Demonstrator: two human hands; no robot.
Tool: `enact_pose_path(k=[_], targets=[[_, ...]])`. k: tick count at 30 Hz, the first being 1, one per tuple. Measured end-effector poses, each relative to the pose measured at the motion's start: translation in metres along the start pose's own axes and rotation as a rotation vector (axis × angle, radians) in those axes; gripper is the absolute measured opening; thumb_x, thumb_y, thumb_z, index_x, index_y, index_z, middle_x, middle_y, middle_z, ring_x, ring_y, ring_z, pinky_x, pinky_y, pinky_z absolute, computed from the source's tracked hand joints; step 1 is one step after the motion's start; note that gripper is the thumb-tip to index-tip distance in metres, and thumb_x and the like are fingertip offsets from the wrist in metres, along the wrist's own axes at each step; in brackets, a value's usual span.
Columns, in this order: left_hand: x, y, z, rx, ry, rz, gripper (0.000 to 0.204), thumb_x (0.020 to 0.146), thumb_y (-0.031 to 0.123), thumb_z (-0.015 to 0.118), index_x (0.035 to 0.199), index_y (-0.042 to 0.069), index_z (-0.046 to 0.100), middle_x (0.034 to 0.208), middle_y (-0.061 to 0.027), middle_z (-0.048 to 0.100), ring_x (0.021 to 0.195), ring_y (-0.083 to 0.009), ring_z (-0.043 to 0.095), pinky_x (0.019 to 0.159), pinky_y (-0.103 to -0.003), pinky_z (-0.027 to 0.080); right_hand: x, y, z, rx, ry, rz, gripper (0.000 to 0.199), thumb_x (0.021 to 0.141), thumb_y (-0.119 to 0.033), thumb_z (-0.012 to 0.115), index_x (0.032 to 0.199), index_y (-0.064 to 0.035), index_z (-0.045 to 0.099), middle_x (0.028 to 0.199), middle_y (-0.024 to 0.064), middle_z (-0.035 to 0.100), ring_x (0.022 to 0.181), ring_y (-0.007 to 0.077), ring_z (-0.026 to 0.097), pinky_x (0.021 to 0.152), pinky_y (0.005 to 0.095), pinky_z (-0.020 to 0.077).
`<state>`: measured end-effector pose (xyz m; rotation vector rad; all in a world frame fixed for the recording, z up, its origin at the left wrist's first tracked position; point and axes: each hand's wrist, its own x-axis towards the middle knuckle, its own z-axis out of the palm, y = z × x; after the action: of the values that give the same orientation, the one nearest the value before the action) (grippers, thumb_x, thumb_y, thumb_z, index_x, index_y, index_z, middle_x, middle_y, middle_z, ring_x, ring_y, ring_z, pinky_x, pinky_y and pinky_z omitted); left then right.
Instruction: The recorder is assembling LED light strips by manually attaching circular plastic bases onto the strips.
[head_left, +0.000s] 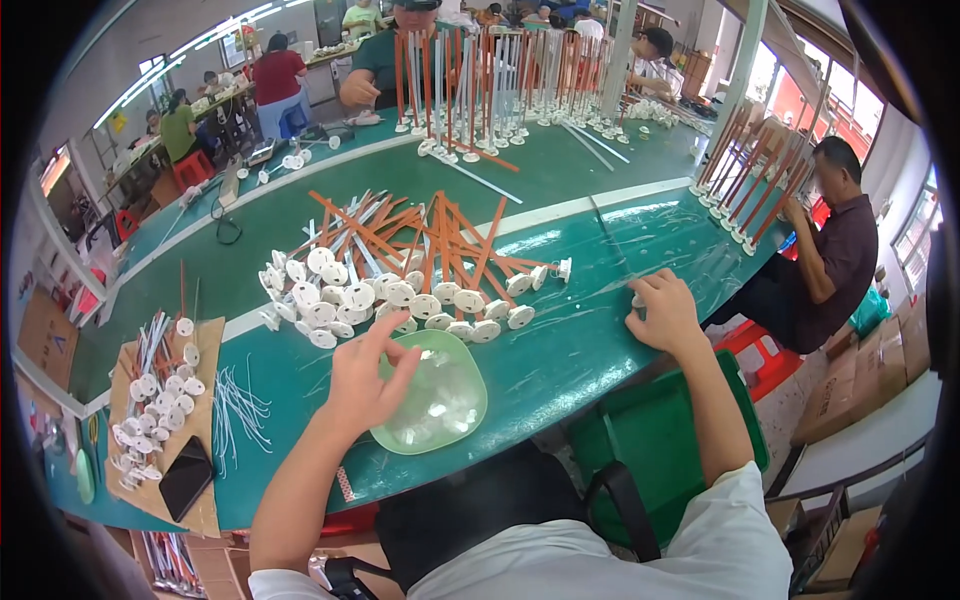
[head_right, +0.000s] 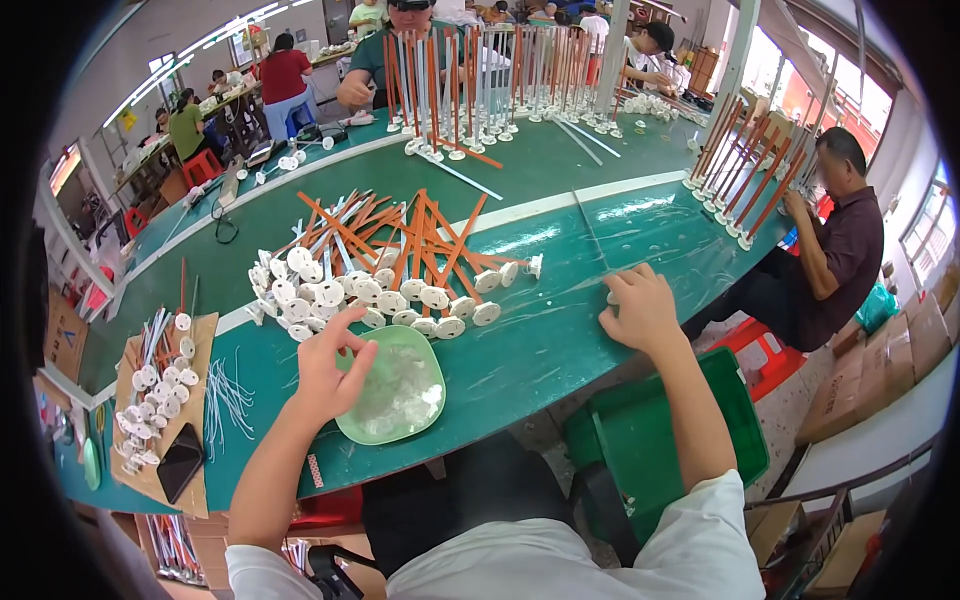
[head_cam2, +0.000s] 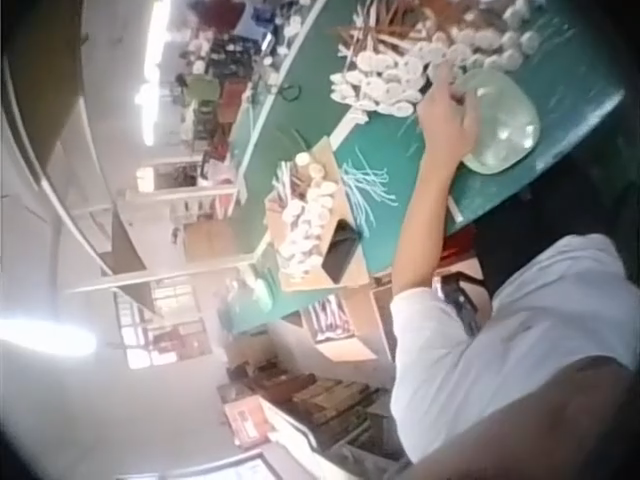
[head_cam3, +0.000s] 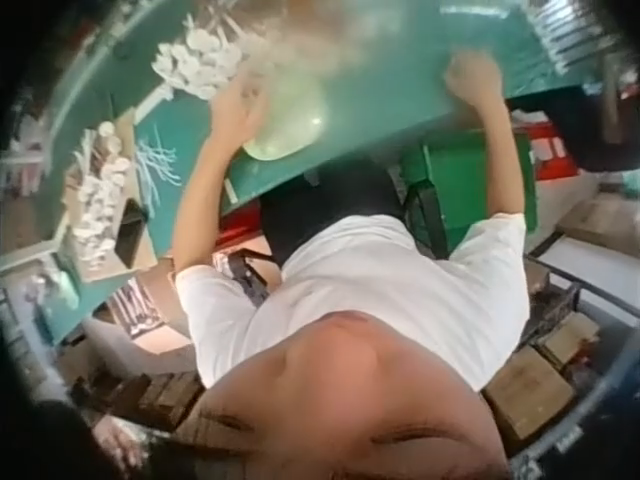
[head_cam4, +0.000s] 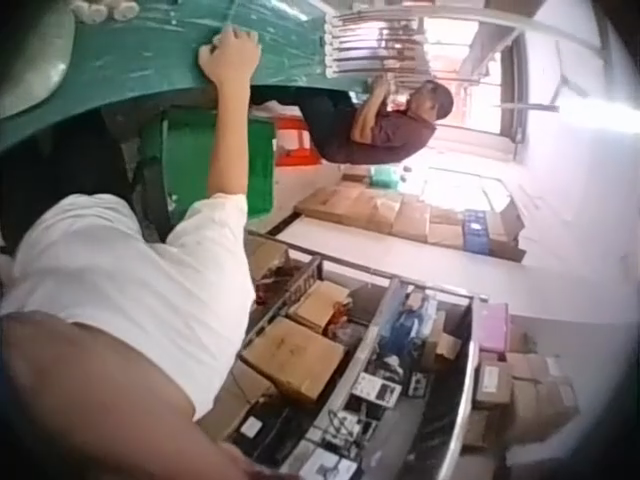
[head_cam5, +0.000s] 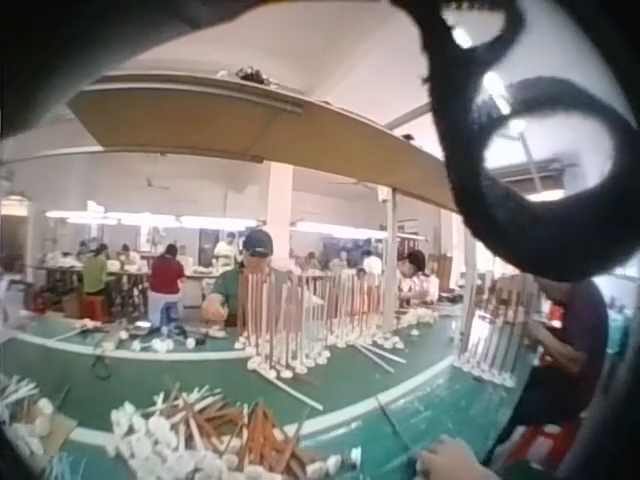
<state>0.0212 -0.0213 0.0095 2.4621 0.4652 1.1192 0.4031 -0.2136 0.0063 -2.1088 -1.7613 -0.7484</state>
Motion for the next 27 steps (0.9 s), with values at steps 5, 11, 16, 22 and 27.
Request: enact_pose_path(k=[5, 11, 16, 22, 27], targets=[[-0.009, -0.007, -0.003, 0.018, 0.094, 0.027, 0.029, 0.081, 0.006, 0.068, 0.109, 0.002, 0.062, 0.068, -0.0072, 0.066, 0.056, -0.0193, 0.062, 0.055, -0.03, 0.047, 0.062, -0.037, -0.002, 0.174, 0.061, 0.102, 0.026, 0.079, -0.028, 0.071, 0.085, -0.0032, 0.068, 0.075, 0.0126, 0.065, 0.074, 0.0343, 0.062, 0.066, 0.0413, 0.0513], [-0.014, -0.013, -0.001, 0.052, 0.093, 0.105, 0.026, 0.075, 0.001, 0.072, 0.1, 0.003, 0.063, 0.067, -0.0054, 0.063, 0.057, -0.0215, 0.062, 0.055, -0.032, 0.047, 0.164, -0.152, 0.028, 0.235, -0.516, 0.278, 0.042, 0.084, -0.04, 0.067, 0.074, 0.0001, 0.07, 0.077, 0.0186, 0.069, 0.075, 0.0414, 0.067, 0.07, 0.0432, 0.0556], [-0.009, -0.011, -0.007, 0.045, 0.105, 0.127, 0.025, 0.074, -0.001, 0.072, 0.098, 0.003, 0.064, 0.068, -0.0065, 0.065, 0.058, -0.0204, 0.064, 0.055, -0.031, 0.048, 0.167, -0.146, 0.063, 0.279, -0.476, 0.293, 0.024, 0.08, -0.021, 0.061, 0.08, 0.0002, 0.072, 0.076, 0.0196, 0.069, 0.078, 0.0382, 0.069, 0.073, 0.0453, 0.0556], [-0.012, -0.012, -0.005, -0.011, 0.114, 0.102, 0.036, 0.074, -0.001, 0.072, 0.109, 0.002, 0.062, 0.074, -0.0092, 0.069, 0.064, -0.0206, 0.068, 0.059, -0.03, 0.053, 0.144, -0.135, 0.036, 1.084, -0.366, 0.547, 0.028, 0.09, -0.023, 0.062, 0.082, 0.0032, 0.068, 0.058, 0.005, 0.059, 0.048, 0.013, 0.056, 0.047, 0.0281, 0.0434], [-0.01, 0.005, -0.004, -0.149, 0.082, 0.05, 0.062, 0.076, 0.003, 0.073, 0.133, 0.002, 0.05, 0.089, -0.0134, 0.072, 0.075, -0.0236, 0.072, 0.07, -0.032, 0.056, 0.133, -0.2, 0.006, 1.484, -0.352, 0.448, 0.027, 0.098, -0.018, 0.057, 0.083, 0.0019, 0.066, 0.06, 0.0008, 0.057, 0.048, 0.0048, 0.049, 0.044, 0.0214, 0.0383]])
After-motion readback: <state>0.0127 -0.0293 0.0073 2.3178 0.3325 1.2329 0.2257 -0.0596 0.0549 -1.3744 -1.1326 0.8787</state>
